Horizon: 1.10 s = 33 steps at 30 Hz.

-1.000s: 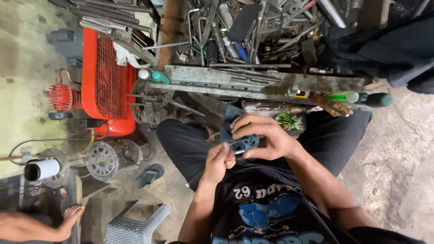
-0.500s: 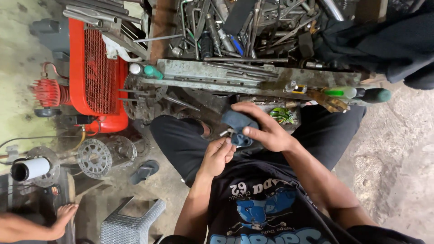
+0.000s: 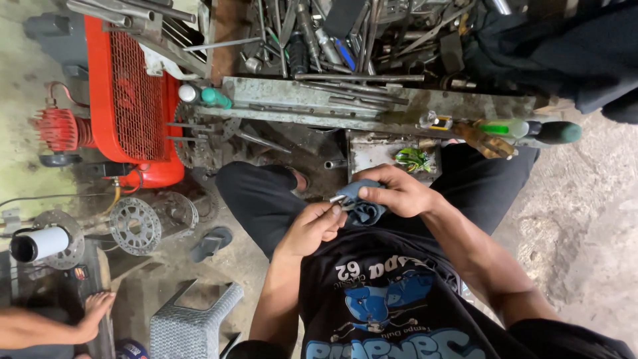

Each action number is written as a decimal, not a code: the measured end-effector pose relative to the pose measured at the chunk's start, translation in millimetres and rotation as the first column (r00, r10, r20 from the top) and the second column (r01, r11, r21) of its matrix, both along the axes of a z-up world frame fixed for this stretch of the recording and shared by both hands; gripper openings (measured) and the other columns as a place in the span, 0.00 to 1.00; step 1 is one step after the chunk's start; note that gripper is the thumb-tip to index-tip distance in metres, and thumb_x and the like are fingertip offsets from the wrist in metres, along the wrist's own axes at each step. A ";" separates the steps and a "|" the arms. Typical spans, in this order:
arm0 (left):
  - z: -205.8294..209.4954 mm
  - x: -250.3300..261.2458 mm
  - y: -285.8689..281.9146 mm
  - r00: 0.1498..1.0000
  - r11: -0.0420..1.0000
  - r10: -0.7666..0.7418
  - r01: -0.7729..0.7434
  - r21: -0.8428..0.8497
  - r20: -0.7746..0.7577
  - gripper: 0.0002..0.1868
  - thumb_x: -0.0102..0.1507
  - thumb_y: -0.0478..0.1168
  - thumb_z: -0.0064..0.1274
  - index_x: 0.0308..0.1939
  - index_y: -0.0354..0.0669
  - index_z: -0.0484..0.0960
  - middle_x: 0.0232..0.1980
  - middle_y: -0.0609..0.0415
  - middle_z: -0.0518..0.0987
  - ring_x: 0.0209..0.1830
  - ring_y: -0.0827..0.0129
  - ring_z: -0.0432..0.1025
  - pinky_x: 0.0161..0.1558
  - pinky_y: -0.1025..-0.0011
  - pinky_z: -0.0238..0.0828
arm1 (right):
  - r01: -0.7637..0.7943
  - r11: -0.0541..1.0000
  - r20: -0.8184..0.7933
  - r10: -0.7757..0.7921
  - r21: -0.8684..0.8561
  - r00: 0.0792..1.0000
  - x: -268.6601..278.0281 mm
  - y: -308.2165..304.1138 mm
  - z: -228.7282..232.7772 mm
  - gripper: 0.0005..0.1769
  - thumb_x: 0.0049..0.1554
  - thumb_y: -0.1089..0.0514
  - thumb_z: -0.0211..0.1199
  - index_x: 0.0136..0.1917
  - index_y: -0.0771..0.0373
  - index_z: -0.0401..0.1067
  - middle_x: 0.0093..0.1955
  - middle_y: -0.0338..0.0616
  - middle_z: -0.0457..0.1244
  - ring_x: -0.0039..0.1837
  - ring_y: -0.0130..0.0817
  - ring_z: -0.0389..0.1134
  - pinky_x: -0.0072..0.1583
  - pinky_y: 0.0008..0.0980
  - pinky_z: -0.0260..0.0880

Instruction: The person sits on the floor and wipes a metal tool with a dark cloth. They repeatedly clean the tool, then place it on a nearby metal rack filled with other tools. The person picks up another tool from the rack and continues wiping it with the cloth.

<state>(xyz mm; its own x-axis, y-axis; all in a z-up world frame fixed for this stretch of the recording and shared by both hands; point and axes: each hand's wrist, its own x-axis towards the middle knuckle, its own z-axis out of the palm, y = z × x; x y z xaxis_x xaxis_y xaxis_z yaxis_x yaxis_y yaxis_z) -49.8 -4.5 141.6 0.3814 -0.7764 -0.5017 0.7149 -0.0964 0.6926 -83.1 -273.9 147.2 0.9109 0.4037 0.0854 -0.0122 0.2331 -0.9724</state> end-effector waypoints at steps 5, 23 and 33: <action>15.7 -26.6 -18.5 0.934 0.965 0.212 -0.246 -0.087 -0.289 0.14 0.76 0.44 0.42 0.45 0.35 0.74 0.27 0.66 0.60 0.21 0.83 0.50 0.25 0.80 0.46 | 0.154 0.966 0.153 -0.124 -0.210 0.980 5.3 -6.3 3.7 0.12 0.65 0.56 0.58 0.52 0.68 0.74 0.46 0.46 0.68 0.49 0.36 0.69 0.52 0.36 0.69; 70.6 -34.5 -51.7 0.981 0.985 -0.143 0.155 -0.082 0.130 0.52 0.65 0.40 0.57 0.80 0.48 0.33 0.56 0.52 0.75 0.43 0.70 0.76 0.46 0.71 0.76 | 0.445 0.763 0.516 -0.172 -0.469 0.839 5.0 1.6 -10.8 0.14 0.54 0.58 0.64 0.52 0.66 0.73 0.47 0.52 0.68 0.50 0.55 0.69 0.53 0.47 0.69; 70.2 -12.7 -63.1 0.220 0.591 -0.752 -0.192 0.784 0.621 0.27 0.58 0.70 0.63 0.40 0.53 0.80 0.29 0.55 0.85 0.29 0.61 0.81 0.32 0.62 0.76 | 0.247 0.790 0.516 0.101 -0.561 0.851 -2.2 16.5 -39.9 0.18 0.48 0.52 0.66 0.47 0.67 0.74 0.44 0.54 0.68 0.51 0.58 0.69 0.54 0.50 0.70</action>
<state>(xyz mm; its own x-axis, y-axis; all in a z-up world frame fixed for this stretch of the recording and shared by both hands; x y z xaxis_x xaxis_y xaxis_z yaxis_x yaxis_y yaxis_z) -62.5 -67.6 211.7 0.7130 -0.5992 -0.3642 -0.4868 -0.7968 0.3580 -85.4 -257.4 107.3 0.8350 0.4622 0.2987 0.4984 -0.4051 -0.7665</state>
